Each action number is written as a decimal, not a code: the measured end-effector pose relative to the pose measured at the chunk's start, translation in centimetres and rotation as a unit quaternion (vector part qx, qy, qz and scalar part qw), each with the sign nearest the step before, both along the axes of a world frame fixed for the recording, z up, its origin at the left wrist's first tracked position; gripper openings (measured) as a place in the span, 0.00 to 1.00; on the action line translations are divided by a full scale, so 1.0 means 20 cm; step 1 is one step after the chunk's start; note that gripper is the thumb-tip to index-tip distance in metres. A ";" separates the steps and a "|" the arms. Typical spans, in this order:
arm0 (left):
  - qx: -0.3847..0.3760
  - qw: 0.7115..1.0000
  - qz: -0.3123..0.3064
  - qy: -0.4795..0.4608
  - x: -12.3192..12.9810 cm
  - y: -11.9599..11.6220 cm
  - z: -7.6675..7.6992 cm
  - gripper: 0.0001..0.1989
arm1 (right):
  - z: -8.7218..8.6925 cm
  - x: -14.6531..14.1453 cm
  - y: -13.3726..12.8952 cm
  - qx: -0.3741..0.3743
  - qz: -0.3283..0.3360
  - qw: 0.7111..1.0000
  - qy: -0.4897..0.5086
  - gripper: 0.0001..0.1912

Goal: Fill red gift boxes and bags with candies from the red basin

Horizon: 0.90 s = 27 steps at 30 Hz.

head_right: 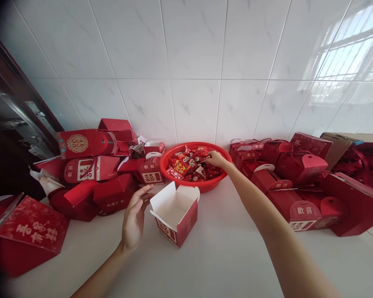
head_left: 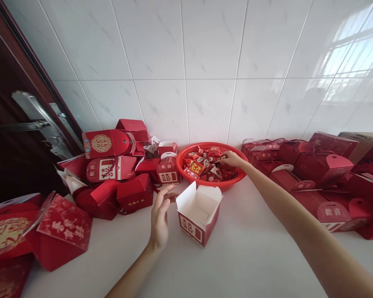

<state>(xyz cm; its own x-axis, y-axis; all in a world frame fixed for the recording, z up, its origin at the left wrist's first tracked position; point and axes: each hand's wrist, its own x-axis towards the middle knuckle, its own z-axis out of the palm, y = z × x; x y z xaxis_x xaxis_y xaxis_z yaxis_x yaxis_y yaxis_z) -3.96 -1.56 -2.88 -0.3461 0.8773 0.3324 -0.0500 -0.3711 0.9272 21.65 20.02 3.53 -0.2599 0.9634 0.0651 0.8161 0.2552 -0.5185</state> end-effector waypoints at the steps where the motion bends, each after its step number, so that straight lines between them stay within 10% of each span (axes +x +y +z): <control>1: -0.003 1.000 0.001 -0.002 0.00 0.00 0.00 0.22 | 0.01 -0.01 0.00 0.005 -0.008 0.999 0.038 0.06; 10: -0.035 0.999 -0.015 -0.011 0.01 0.02 -0.04 0.23 | 0.07 -0.18 0.00 0.003 0.018 0.974 0.225 0.02; 27: -0.044 0.999 -0.024 -0.021 -0.01 0.03 -0.06 0.21 | 0.09 0.00 -0.05 -0.166 0.090 0.974 -0.123 0.13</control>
<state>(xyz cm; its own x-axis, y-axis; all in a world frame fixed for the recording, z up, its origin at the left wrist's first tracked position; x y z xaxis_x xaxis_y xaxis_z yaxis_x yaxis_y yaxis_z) -4.16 -0.87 -4.17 -0.3146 0.9187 0.2388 -0.1056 -0.2838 0.9530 21.66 19.00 5.26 -0.3956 0.8579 -0.3279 0.8834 0.2578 -0.3914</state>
